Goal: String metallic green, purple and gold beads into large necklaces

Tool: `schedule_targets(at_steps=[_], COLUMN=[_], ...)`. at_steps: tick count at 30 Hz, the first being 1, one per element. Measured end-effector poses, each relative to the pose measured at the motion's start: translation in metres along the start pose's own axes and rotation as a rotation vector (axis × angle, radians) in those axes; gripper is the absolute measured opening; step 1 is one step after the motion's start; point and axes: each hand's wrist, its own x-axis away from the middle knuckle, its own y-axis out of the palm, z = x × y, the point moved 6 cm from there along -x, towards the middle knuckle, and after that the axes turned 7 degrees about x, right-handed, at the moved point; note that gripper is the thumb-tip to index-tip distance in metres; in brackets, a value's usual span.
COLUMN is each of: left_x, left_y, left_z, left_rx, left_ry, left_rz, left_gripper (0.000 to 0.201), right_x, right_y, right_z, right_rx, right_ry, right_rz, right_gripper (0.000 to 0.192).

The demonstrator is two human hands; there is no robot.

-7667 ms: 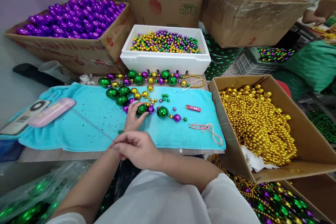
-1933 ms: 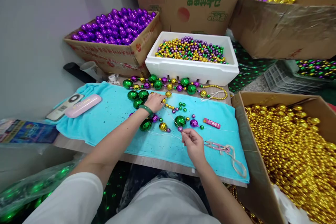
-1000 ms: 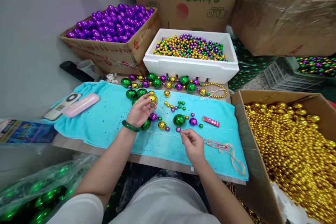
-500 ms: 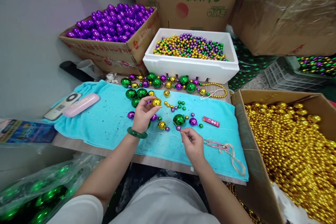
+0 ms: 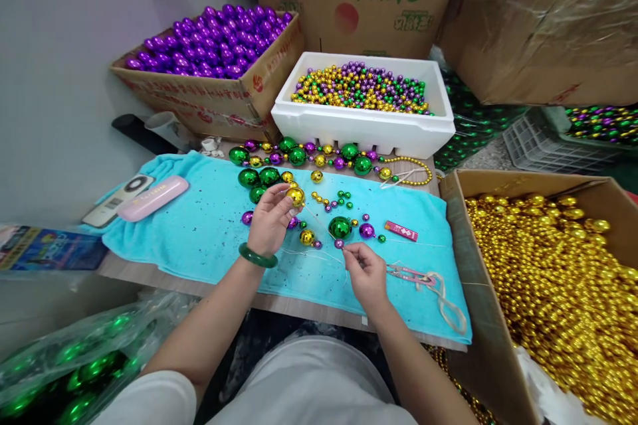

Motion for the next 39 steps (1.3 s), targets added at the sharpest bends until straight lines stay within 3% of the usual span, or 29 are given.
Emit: schedule_targets(at_steps=[4,11,16,23,27,29,33,36,39], left_x=[0.005,0.011,0.01,0.014,0.011,-0.003,-0.046,-0.063,-0.072], left_y=[0.004,0.011,0.009,0.016,0.025,0.021,0.009,0.014,0.026], left_z=[0.005,0.006,0.014,0.004,-0.016,-0.023,-0.017,-0.017,-0.026], left_rx=[0.063,0.11,0.026,0.083,-0.127,-0.295,-0.817,-1.192,-1.279], left_ry=[-0.001,-0.109,0.003,-0.151,-0.301,-0.297,-0.018,0.128,0.174], left_rz=[-0.008,-0.108,-0.083,-0.152,-0.419,-0.443,-0.332,-0.424,-0.513], left_gripper=[0.046,0.044,0.044,0.046,0.049,0.039,0.006,0.013,0.011], right_x=[-0.001,-0.004,-0.008,-0.01,-0.012,-0.013,-0.011,-0.008,-0.006], right_y=[-0.001,-0.002,-0.008,0.004,0.007,0.003,-0.01,-0.018,-0.024], right_z=[0.0,0.002,-0.006,-0.002,-0.006,-0.008,-0.007,-0.004,0.0], right_rx=[-0.01,-0.069,-0.032,-0.133,-0.158,-0.173,-0.175,-0.173,-0.18], right_ry=[0.0,0.024,-0.006,0.104,0.099,0.095,0.091,0.09,0.092], right_rz=[0.015,-0.014,-0.001,-0.089,-0.055,-0.008,0.055,0.073,0.109], right_gripper=[0.019,0.019,0.018,0.022,0.024,0.024,0.022,0.022,0.021])
